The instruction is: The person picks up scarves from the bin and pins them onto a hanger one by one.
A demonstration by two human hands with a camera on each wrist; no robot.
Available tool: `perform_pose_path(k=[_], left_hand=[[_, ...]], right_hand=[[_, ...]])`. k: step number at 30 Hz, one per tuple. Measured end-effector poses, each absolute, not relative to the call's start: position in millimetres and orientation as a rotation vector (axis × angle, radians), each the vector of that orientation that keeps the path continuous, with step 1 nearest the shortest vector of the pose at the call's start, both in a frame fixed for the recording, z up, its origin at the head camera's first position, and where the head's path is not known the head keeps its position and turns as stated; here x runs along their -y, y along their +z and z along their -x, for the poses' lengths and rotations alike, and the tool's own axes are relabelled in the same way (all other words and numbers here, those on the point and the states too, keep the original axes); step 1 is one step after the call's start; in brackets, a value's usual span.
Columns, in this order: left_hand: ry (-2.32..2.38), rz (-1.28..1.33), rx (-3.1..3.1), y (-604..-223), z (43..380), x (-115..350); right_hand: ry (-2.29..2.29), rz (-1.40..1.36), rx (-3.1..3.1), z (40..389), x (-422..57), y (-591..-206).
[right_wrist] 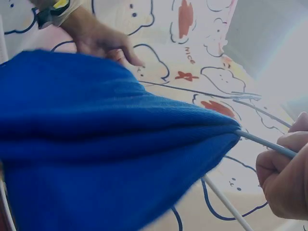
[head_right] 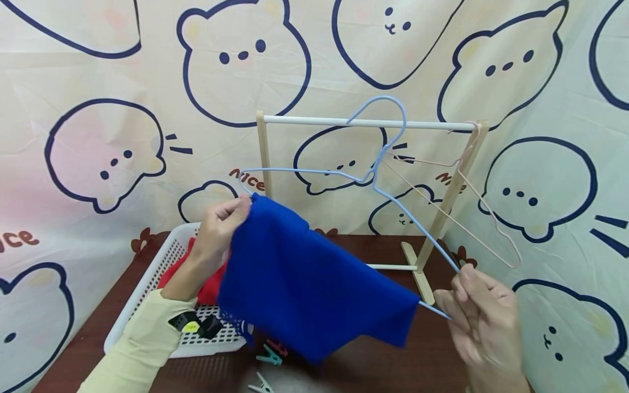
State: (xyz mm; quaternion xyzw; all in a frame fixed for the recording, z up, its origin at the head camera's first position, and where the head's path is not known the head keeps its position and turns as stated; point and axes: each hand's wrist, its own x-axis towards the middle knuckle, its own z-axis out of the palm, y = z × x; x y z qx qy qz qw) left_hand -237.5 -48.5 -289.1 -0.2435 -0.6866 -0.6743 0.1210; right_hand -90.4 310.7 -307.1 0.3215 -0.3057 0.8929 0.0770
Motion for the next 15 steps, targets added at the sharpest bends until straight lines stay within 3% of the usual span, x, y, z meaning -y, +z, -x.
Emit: perform_pose_path(k=[3, 7, 15], left_hand=[[-2.209, 0.642, 1.945, -298.3, 241.5, 52.0], [-2.115, 0.594, 2.086, -312.2, 240.9, 51.7], [-2.001, 0.902, 2.285, -313.7, 233.7, 46.1]], right_hand=[[2.710, -0.902, 0.880, 85.2, -313.2, -308.0], [2.663, -0.789, 0.903, 80.5, -313.5, -308.4], [2.580, -0.744, 0.898, 82.5, -309.7, -304.8]])
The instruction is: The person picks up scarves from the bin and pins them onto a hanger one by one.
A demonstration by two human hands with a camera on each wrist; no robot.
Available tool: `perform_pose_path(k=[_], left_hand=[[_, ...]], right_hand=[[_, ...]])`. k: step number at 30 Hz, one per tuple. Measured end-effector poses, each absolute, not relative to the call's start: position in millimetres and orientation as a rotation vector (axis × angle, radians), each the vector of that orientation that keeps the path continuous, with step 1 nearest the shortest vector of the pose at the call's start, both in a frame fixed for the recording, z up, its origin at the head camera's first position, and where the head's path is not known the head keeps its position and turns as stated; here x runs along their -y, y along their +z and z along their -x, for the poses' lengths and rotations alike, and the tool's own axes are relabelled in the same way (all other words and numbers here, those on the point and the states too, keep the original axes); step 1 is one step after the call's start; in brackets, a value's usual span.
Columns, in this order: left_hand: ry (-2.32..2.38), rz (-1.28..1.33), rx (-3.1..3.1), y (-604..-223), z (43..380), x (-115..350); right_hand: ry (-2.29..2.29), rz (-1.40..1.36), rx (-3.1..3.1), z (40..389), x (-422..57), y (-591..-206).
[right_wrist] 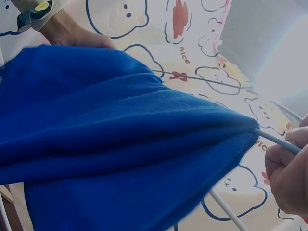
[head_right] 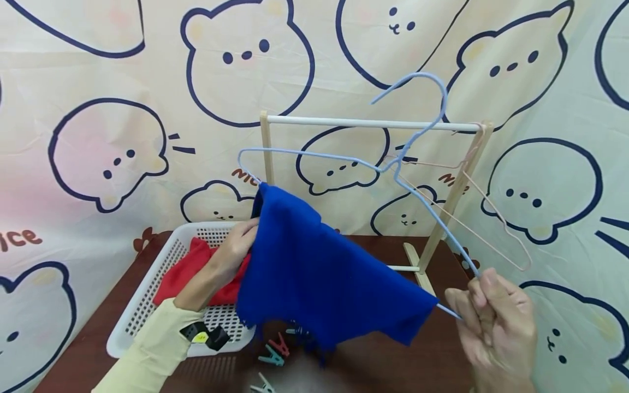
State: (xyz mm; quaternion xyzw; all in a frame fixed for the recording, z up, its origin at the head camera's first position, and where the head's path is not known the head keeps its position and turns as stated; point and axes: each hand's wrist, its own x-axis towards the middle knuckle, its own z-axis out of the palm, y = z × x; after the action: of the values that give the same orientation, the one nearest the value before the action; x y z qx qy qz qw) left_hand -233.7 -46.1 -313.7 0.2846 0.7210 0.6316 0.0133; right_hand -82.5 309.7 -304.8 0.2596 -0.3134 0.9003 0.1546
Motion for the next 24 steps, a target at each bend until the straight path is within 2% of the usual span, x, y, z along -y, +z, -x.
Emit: perform_pose_path(k=[8, 14, 21, 24], left_hand=[[1.867, -0.968, -1.961, -308.8, 233.9, 40.1], [1.915, -0.807, -1.914, -300.4, 234.5, 43.1], [2.090, -0.605, -2.115, -279.4, 239.3, 41.4], [2.144, -0.488, -2.162, -270.7, 242.8, 42.2]], right_hand=[[2.587, -0.744, 0.897, 89.7, -310.8, -309.4], [2.521, -0.729, 1.045, 89.0, -312.7, -312.4], [2.247, -0.476, 1.401, 86.2, -312.1, -309.8], [2.277, -0.471, 1.428, 84.4, -316.7, -312.3]])
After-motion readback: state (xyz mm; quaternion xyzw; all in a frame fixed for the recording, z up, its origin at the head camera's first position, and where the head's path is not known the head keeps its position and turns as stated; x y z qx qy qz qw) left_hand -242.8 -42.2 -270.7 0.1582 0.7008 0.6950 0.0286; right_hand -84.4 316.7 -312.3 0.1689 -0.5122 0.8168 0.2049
